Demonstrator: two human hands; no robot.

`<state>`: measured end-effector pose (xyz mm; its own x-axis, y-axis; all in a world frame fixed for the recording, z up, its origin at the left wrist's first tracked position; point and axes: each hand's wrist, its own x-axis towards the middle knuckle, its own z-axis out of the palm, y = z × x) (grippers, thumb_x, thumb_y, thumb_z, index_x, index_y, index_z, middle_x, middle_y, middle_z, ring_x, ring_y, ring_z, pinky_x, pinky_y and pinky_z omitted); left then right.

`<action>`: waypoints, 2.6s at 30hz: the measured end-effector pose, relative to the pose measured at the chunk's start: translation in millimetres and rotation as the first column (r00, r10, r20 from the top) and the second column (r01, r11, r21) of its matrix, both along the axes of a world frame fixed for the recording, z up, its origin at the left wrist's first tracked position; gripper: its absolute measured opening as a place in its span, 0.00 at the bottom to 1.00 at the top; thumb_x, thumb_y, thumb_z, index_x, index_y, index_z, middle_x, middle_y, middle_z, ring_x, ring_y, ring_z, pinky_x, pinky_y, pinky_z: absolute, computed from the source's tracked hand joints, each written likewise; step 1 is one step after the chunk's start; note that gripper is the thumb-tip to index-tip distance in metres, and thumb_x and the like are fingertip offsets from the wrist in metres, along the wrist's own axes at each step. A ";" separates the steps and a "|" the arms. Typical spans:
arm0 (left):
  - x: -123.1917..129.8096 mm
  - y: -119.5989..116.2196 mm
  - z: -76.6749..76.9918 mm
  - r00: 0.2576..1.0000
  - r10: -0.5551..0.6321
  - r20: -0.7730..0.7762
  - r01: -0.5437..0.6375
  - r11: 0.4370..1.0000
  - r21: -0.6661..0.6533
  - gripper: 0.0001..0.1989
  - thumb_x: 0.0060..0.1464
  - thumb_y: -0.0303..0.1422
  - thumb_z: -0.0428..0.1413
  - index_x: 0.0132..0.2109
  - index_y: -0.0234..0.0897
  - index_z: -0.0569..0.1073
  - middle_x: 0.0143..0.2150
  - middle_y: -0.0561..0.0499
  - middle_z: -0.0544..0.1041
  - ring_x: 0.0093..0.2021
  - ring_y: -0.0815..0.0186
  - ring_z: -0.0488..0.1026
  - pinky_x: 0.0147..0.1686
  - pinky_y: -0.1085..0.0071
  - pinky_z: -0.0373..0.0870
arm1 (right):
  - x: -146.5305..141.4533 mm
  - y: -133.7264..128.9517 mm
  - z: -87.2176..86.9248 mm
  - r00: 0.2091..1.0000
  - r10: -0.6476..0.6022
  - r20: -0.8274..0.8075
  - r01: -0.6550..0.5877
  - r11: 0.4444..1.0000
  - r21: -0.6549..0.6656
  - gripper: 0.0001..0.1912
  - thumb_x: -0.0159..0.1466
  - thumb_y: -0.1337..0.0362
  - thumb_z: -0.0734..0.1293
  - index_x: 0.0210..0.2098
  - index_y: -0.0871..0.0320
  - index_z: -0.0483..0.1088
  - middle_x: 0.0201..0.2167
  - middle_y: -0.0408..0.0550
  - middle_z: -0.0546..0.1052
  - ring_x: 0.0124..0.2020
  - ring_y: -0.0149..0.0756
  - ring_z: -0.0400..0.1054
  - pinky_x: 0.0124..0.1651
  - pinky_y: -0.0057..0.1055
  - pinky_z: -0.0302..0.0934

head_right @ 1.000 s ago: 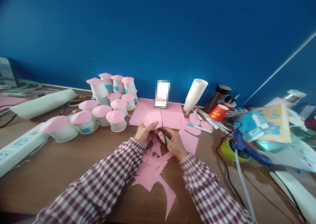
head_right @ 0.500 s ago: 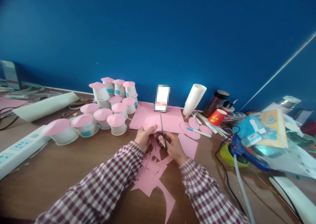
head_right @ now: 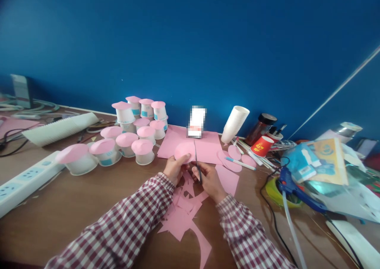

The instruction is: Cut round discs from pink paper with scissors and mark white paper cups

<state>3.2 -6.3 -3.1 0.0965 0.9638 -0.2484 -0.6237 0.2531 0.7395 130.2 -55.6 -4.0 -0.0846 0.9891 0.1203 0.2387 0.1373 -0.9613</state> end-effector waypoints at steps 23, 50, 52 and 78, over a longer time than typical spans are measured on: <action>0.1 -0.6 0.4 1.000 -0.015 0.008 0.015 1.000 -0.013 0.15 0.34 0.31 0.65 0.30 0.27 0.72 0.23 0.51 0.71 0.18 0.75 0.65 0.17 0.77 0.65 | -1.9 0.0 3.1 1.000 -0.012 -0.020 0.012 1.000 0.029 0.19 0.61 0.55 0.63 0.44 0.63 0.70 0.19 0.41 0.67 0.22 0.29 0.62 0.26 0.27 0.60; 0.4 -0.4 2.4 1.000 -0.003 -0.011 0.003 0.999 -0.034 0.17 0.34 0.31 0.66 0.33 0.27 0.72 0.25 0.48 0.73 0.20 0.73 0.68 0.16 0.78 0.65 | -1.6 0.0 1.1 0.999 -0.025 -0.027 0.025 1.000 0.013 0.18 0.60 0.54 0.63 0.42 0.61 0.71 0.19 0.41 0.68 0.20 0.28 0.61 0.25 0.25 0.58; 0.5 -0.5 2.4 1.000 0.001 -0.013 -0.001 1.000 -0.029 0.17 0.34 0.31 0.66 0.33 0.26 0.72 0.25 0.49 0.73 0.20 0.73 0.68 0.16 0.78 0.65 | -1.6 0.0 0.9 0.999 -0.022 -0.024 0.023 1.000 0.013 0.18 0.60 0.54 0.63 0.42 0.61 0.71 0.19 0.41 0.68 0.20 0.28 0.61 0.25 0.26 0.59; 0.4 0.2 1.1 1.000 -0.005 -0.019 0.004 1.000 -0.023 0.17 0.35 0.31 0.66 0.34 0.27 0.72 0.26 0.47 0.74 0.21 0.72 0.69 0.16 0.78 0.64 | -1.1 -0.4 -0.4 0.999 -0.029 -0.030 0.030 0.999 0.014 0.20 0.60 0.52 0.63 0.43 0.61 0.71 0.19 0.42 0.69 0.20 0.29 0.61 0.24 0.27 0.60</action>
